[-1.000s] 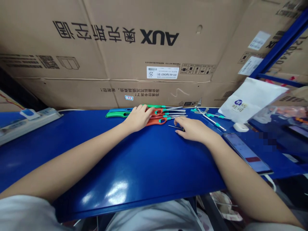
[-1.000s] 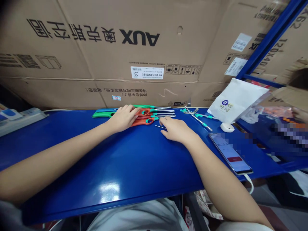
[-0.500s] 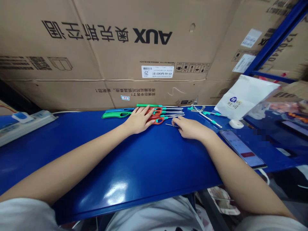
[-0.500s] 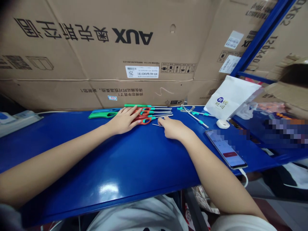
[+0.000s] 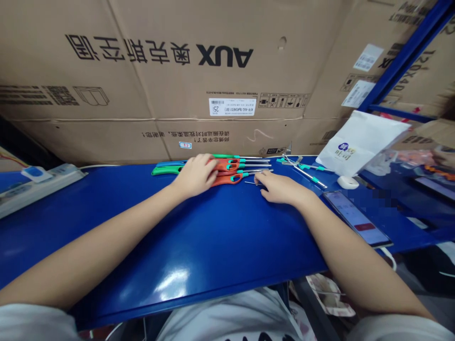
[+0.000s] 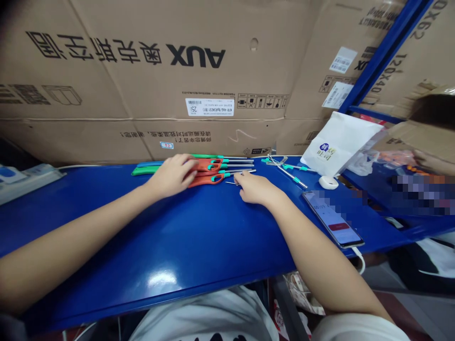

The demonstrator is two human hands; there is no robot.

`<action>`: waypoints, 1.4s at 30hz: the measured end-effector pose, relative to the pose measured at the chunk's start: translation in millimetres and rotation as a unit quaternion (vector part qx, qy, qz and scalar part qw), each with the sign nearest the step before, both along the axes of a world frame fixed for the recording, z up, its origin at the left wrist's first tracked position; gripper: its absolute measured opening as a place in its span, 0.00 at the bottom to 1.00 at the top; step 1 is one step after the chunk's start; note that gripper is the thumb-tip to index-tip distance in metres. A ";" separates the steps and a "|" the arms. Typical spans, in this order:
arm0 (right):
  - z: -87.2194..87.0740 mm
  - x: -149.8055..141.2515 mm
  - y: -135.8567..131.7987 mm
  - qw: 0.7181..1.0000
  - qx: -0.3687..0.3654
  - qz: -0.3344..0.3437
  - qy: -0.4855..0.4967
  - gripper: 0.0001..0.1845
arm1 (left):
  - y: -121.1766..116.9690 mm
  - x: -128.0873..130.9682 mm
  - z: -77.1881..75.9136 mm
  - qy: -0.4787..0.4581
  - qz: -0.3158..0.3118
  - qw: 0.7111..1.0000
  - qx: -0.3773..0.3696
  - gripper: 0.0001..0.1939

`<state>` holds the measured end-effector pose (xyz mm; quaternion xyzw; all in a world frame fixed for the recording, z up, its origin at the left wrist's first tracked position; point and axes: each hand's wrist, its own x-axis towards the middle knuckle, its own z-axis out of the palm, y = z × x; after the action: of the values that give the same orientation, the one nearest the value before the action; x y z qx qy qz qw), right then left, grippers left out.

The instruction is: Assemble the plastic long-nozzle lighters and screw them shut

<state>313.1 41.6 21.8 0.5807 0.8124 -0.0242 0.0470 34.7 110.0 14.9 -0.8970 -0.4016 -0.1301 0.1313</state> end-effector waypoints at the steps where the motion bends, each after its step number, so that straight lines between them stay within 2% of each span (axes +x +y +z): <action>1: 0.4 0.0 -0.3 1.000 0.001 0.000 -0.001 0.15 | 4.4 -10.4 6.4 0.002 0.018 1.000 0.002 0.18; 3: 1.1 -0.2 -0.9 1.000 0.005 -0.001 -0.002 0.15 | 15.8 -36.1 17.9 0.014 0.068 0.998 -0.008 0.17; 4: 1.5 -0.5 -1.3 1.000 0.007 -0.002 -0.003 0.15 | 22.1 -50.0 22.0 0.048 0.120 0.991 -0.045 0.18; 5: 2.0 -1.0 -1.7 1.000 0.008 -0.003 -0.003 0.14 | 28.3 -63.3 24.8 0.068 0.139 0.985 -0.072 0.20; 8: 3.3 -3.8 -3.5 1.000 0.012 -0.003 -0.008 0.14 | 42.6 -92.1 24.8 0.107 0.155 0.973 -0.134 0.26; 10: 4.0 -6.0 -5.0 1.000 0.013 -0.002 -0.010 0.13 | 47.1 -99.0 21.0 0.118 0.164 0.968 -0.152 0.27; 15: 3.8 -8.2 -6.6 1.000 0.010 0.006 -0.003 0.12 | 47.7 -97.0 19.3 0.127 0.164 0.963 -0.170 0.19; 19: 5.8 -10.5 -7.5 0.999 0.029 0.014 0.011 0.11 | 38.9 -95.4 37.4 0.118 0.156 0.959 -0.206 0.17; 22: 10.4 -17.3 -11.8 0.994 0.070 0.030 0.072 0.09 | 15.1 -79.0 53.5 0.085 0.124 0.959 -0.239 0.17; 24: 13.6 -23.8 -16.5 0.981 0.095 0.055 0.157 0.14 | -11.2 -57.9 57.5 0.016 0.061 0.954 -0.294 0.16; 26: 15.4 -30.4 -21.5 0.960 0.100 0.096 0.245 0.19 | -41.6 -33.7 53.0 0.028 -0.023 0.956 -0.292 0.12; 27: 15.5 -33.4 -23.9 0.950 0.087 0.123 0.273 0.20 | -56.5 -22.5 48.0 0.035 -0.040 0.963 -0.265 0.10; 29: 14.6 -38.5 -27.9 0.941 0.024 0.182 0.283 0.20 | -81.4 -4.7 34.6 0.054 -0.055 0.971 -0.227 0.07; 31: 12.9 -42.5 -31.1 0.940 -0.065 0.222 0.250 0.19 | -96.6 4.7 20.8 0.044 -0.059 0.970 -0.231 0.08; 34: 10.9 -45.7 -33.6 0.945 -0.142 0.218 0.199 0.20 | -102.8 4.4 6.2 0.011 -0.069 0.965 -0.255 0.10; 38: 9.5 -43.1 -31.8 0.961 -0.107 0.202 0.155 0.14 | -99.9 -11.3 -3.8 -0.058 -0.122 0.954 -0.268 0.17; 42: 7.5 -37.2 -26.9 0.967 -0.078 0.200 0.136 0.04 | -99.4 -27.5 -13.7 -0.121 -0.121 0.945 -0.280 0.16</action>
<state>275.9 14.7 29.3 0.3918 0.9065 -0.1565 -0.0148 7.2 10.6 1.2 -0.9170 -0.3231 -0.1347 -0.1913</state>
